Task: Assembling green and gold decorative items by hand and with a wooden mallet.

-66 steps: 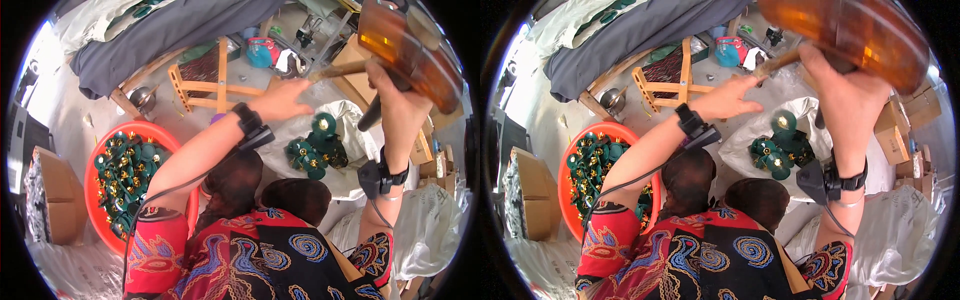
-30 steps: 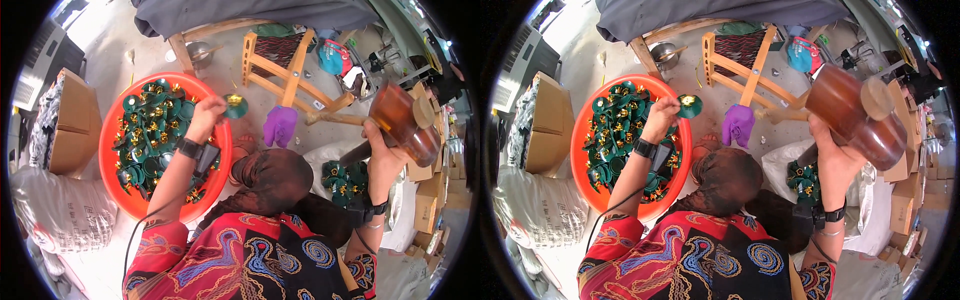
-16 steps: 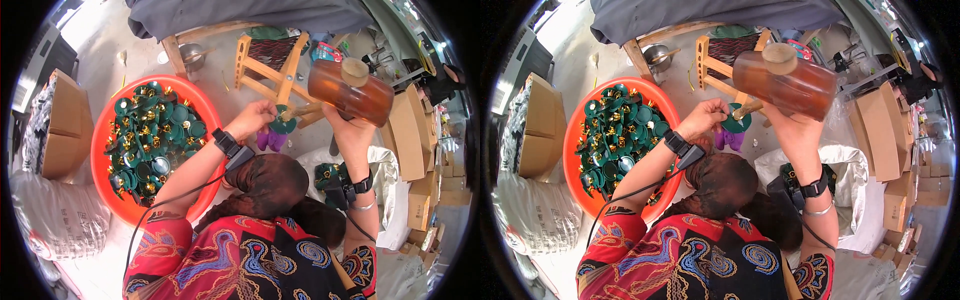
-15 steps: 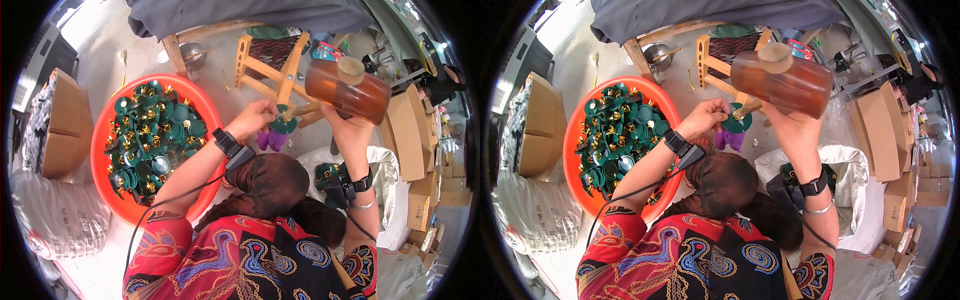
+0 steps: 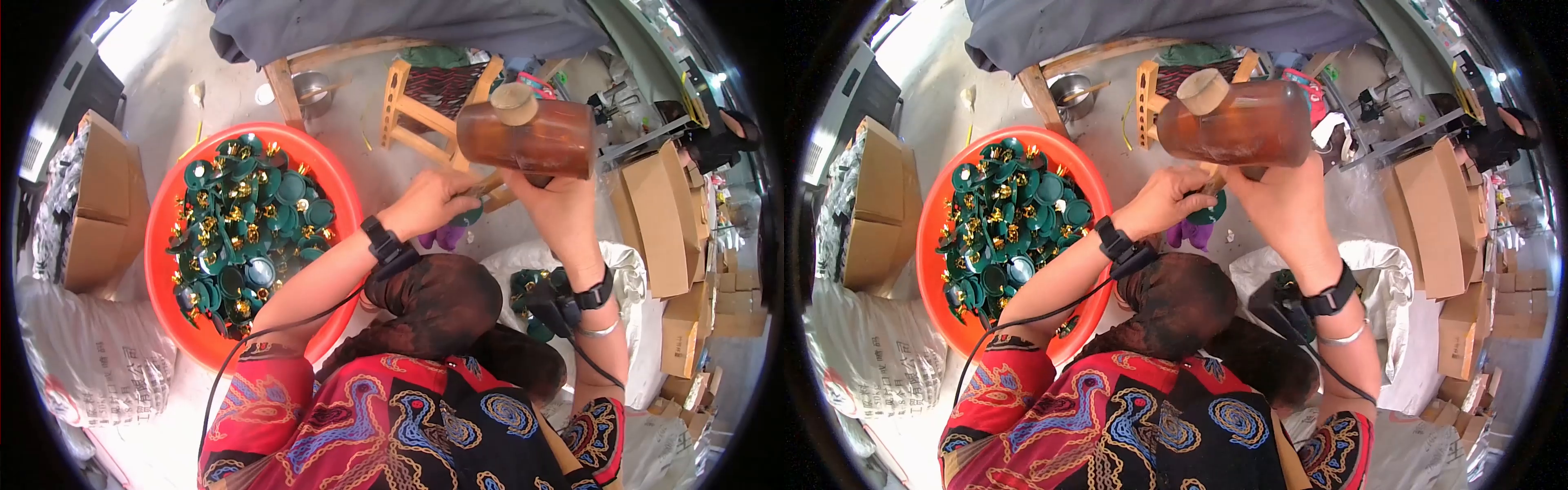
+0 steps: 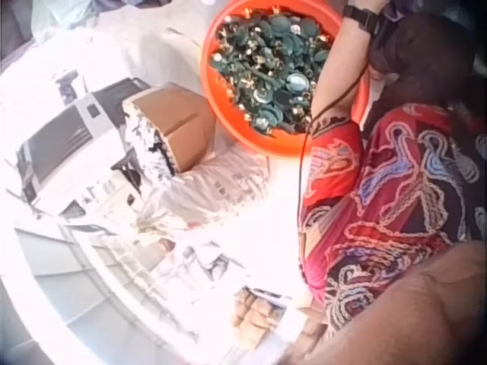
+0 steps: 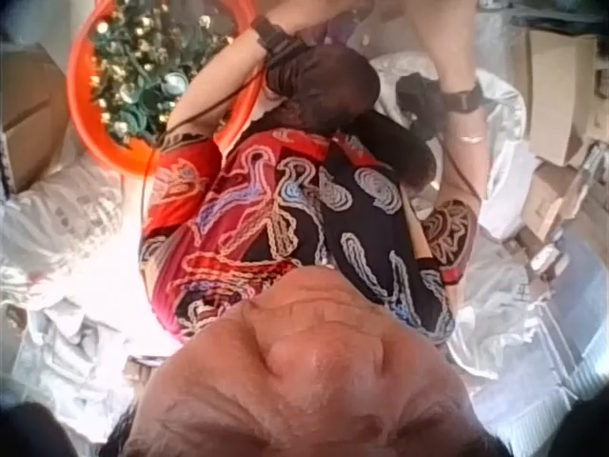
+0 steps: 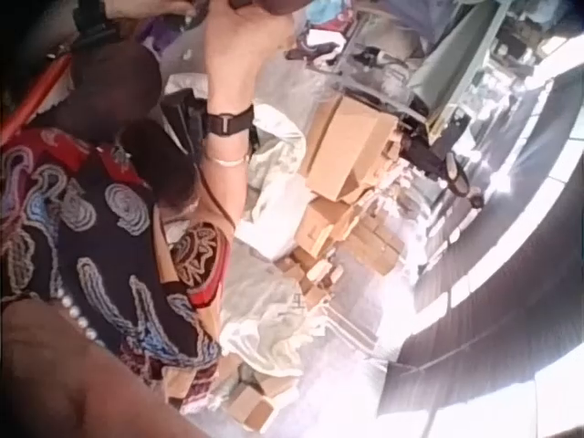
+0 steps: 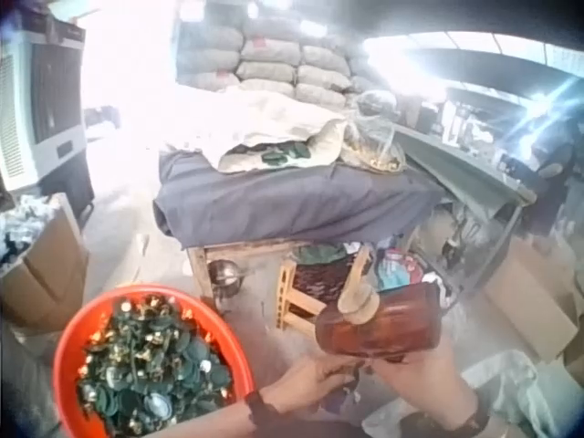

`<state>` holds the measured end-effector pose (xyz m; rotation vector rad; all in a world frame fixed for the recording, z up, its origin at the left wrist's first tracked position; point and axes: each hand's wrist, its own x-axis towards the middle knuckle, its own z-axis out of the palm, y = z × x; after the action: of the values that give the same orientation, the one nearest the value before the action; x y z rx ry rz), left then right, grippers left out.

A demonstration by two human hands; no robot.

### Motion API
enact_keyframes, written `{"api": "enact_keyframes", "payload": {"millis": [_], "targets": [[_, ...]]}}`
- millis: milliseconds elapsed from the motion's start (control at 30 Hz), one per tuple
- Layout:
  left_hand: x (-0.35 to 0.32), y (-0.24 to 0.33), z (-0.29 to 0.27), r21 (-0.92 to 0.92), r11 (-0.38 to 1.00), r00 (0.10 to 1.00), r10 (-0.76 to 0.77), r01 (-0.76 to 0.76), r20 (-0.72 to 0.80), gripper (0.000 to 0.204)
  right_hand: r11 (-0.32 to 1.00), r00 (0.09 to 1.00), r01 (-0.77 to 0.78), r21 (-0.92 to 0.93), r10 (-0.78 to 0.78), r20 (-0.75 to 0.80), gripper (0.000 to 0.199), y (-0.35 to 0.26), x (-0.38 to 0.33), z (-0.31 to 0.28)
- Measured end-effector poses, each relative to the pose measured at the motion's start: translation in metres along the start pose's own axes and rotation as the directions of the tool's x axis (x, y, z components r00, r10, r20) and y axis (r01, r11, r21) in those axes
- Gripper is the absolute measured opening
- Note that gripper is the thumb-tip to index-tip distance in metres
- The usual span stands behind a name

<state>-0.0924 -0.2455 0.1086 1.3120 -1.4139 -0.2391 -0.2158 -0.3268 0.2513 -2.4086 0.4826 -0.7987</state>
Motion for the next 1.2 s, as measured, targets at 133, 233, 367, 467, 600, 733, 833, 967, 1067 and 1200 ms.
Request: {"api": "enact_keyframes", "payload": {"millis": [133, 233, 367, 467, 600, 733, 833, 967, 1067, 1200], "targets": [[-0.011, 0.000, -0.006, -0.026, 0.983, 0.981, -0.179, 0.181, 0.074, 0.017, 0.967, 0.996, 0.086, -0.239, -0.083, 0.024, 0.027, -0.032, 0.023, -0.058], [-0.009, 0.001, -0.006, -0.021, 0.980, 0.977, -0.194, 0.197, 0.084, 0.020, 0.916, 0.937, -0.119, -0.384, -0.024, -0.348, 0.029, -0.083, 0.033, -0.112], [-0.006, 0.007, -0.008, 0.003, 0.979, 0.974, -0.204, 0.205, 0.096, 0.020, -0.003, 0.953, 0.239, -0.971, -0.190, 0.236, 0.031, -0.036, 0.002, -0.107], [-0.009, -0.004, -0.005, 0.033, 0.987, 0.983, -0.160, 0.157, 0.086, 0.019, 0.903, 0.994, 0.062, -0.425, -0.020, 0.103, 0.018, -0.023, 0.014, -0.072], [-0.006, 0.002, -0.006, 0.010, 0.974, 0.967, -0.228, 0.228, 0.110, 0.016, 0.966, 0.994, 0.105, -0.235, -0.094, 0.060, 0.023, -0.024, 0.009, -0.057], [-0.001, 0.009, -0.007, 0.084, 0.979, 0.967, -0.200, 0.188, 0.156, 0.015, 0.990, 0.985, -0.061, -0.126, 0.080, 0.152, 0.021, -0.025, 0.011, -0.024], [-0.002, 0.006, -0.006, -0.016, 0.970, 0.960, -0.235, 0.241, 0.154, 0.016, 0.996, 0.986, -0.031, -0.081, 0.044, 0.158, 0.023, -0.011, 0.012, 0.006], [-0.010, -0.018, -0.005, -0.269, 0.872, 0.902, -0.342, 0.410, 0.264, 0.021, 0.992, 0.987, -0.108, -0.066, 0.115, 0.115, 0.019, -0.016, 0.013, -0.002], [-0.003, -0.015, -0.009, -0.502, 0.699, 0.860, -0.403, 0.510, 0.313, 0.025, 0.981, 0.974, -0.026, 0.191, 0.067, -0.216, 0.026, -0.012, 0.003, -0.042], [0.009, -0.002, -0.021, -0.585, 0.606, 0.841, -0.426, 0.539, 0.334, 0.025, 0.993, 0.896, 0.068, 0.098, -0.018, -0.444, 0.047, -0.005, -0.038, -0.108]]}}
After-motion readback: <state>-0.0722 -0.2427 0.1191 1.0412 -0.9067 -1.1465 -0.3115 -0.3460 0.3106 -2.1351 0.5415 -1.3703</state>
